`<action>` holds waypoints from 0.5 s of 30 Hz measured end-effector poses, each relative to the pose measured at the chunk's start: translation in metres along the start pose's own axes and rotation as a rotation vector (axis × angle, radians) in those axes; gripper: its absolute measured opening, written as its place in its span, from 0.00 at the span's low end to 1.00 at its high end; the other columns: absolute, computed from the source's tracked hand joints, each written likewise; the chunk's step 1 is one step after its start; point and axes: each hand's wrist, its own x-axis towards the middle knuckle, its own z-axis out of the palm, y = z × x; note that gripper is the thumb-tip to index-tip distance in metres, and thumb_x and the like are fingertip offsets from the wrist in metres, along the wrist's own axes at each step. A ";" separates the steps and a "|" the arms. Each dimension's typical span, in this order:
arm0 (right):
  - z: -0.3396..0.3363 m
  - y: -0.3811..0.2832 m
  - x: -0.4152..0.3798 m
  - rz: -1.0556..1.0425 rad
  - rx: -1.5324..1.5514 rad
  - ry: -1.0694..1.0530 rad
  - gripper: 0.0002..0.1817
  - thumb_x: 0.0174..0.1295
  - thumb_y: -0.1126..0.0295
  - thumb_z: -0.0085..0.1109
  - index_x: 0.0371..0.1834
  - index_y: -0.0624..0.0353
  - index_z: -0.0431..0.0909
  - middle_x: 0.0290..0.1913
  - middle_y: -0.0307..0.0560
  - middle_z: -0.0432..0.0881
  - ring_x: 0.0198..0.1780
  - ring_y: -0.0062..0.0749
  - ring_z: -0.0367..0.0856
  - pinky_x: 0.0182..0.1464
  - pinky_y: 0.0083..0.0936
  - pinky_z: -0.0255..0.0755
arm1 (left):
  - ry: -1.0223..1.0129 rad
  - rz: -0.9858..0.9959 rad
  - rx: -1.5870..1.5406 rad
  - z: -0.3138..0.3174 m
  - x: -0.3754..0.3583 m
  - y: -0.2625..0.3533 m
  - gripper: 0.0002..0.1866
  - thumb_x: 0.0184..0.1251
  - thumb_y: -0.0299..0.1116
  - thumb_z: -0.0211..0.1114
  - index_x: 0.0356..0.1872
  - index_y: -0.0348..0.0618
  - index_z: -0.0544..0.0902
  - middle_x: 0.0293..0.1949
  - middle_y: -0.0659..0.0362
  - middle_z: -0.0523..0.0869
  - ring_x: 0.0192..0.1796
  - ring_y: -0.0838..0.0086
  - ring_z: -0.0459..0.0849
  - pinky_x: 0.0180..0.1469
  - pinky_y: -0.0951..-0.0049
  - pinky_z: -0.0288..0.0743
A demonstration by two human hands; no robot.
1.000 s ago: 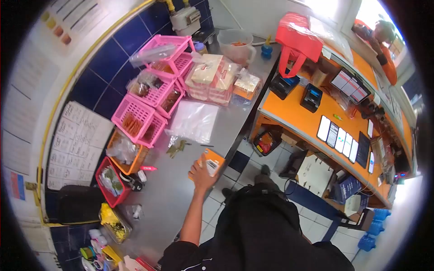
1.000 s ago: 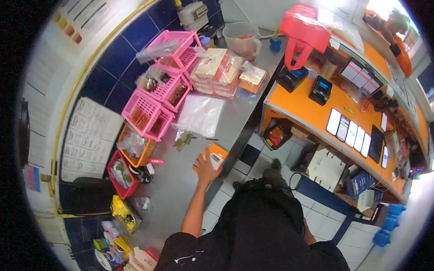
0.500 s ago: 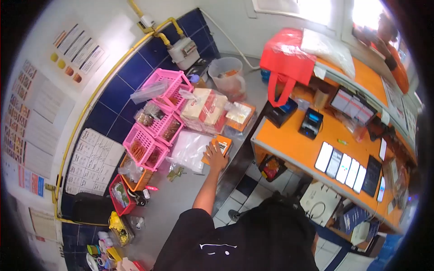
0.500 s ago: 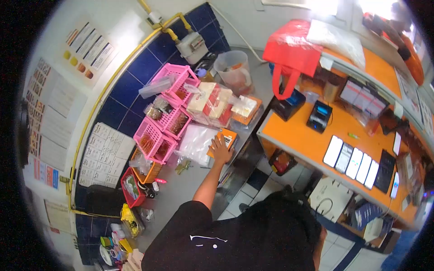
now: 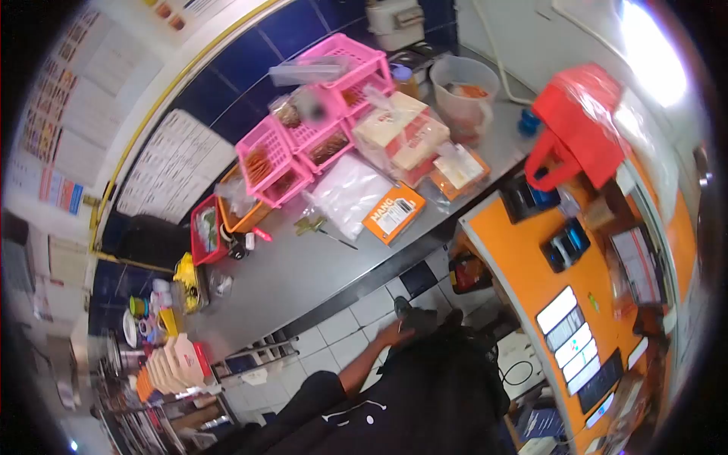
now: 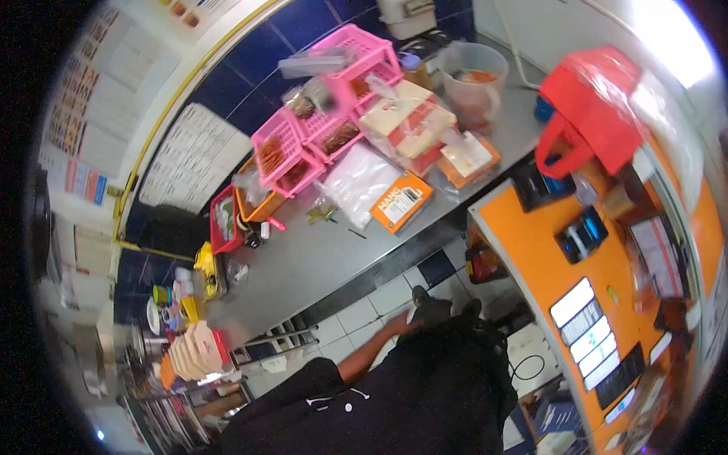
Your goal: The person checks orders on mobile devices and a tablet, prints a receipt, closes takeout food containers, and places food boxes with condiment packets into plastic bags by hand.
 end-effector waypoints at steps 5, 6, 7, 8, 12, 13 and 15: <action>-0.002 -0.086 0.045 -0.161 -0.269 -0.176 0.22 0.65 0.54 0.63 0.55 0.56 0.77 0.43 0.47 0.83 0.45 0.35 0.83 0.47 0.36 0.77 | -0.131 -0.163 -0.705 0.089 -0.036 -0.099 0.42 0.66 0.58 0.63 0.77 0.51 0.60 0.68 0.49 0.75 0.68 0.55 0.74 0.69 0.57 0.69; 0.003 -0.105 0.056 -0.219 -0.343 -0.240 0.22 0.65 0.54 0.64 0.56 0.56 0.77 0.44 0.47 0.83 0.46 0.35 0.83 0.47 0.36 0.77 | -0.187 -0.221 -0.560 0.096 -0.059 -0.111 0.39 0.66 0.54 0.65 0.75 0.52 0.64 0.66 0.50 0.78 0.66 0.56 0.77 0.66 0.59 0.72; 0.012 -0.131 0.061 -0.279 -0.410 -0.305 0.23 0.65 0.53 0.64 0.56 0.56 0.77 0.44 0.47 0.83 0.46 0.35 0.83 0.48 0.35 0.77 | -0.234 -0.279 -0.407 0.098 -0.073 -0.116 0.37 0.65 0.51 0.67 0.74 0.54 0.68 0.63 0.50 0.80 0.63 0.56 0.80 0.64 0.60 0.75; 0.023 -0.158 0.067 -0.345 -0.476 -0.379 0.23 0.65 0.53 0.64 0.56 0.56 0.77 0.44 0.47 0.83 0.47 0.35 0.83 0.48 0.35 0.77 | -0.209 -0.288 -0.430 0.099 -0.071 -0.124 0.37 0.65 0.51 0.67 0.74 0.54 0.68 0.63 0.50 0.80 0.63 0.56 0.80 0.64 0.60 0.75; 0.073 -0.264 0.081 -0.657 -0.593 -0.781 0.25 0.65 0.52 0.64 0.58 0.56 0.77 0.46 0.48 0.83 0.48 0.34 0.83 0.49 0.34 0.78 | 0.469 -0.084 -0.533 0.069 -0.088 -0.093 0.14 0.58 0.43 0.73 0.36 0.43 0.90 0.33 0.52 0.90 0.39 0.66 0.89 0.46 0.65 0.80; 0.093 -0.292 0.075 -0.744 -0.563 -0.894 0.25 0.65 0.52 0.64 0.58 0.56 0.76 0.46 0.48 0.83 0.48 0.34 0.83 0.49 0.34 0.78 | 0.551 -0.031 -0.704 0.061 -0.090 -0.081 0.15 0.60 0.45 0.72 0.35 0.42 0.90 0.32 0.52 0.90 0.37 0.68 0.88 0.43 0.65 0.80; 0.151 -0.339 0.062 -0.952 -0.478 -1.074 0.26 0.65 0.52 0.65 0.60 0.57 0.76 0.46 0.47 0.84 0.49 0.33 0.84 0.50 0.32 0.78 | 0.646 -0.299 -0.645 0.059 -0.083 -0.058 0.18 0.62 0.48 0.71 0.31 0.41 0.89 0.29 0.54 0.89 0.32 0.70 0.87 0.38 0.65 0.80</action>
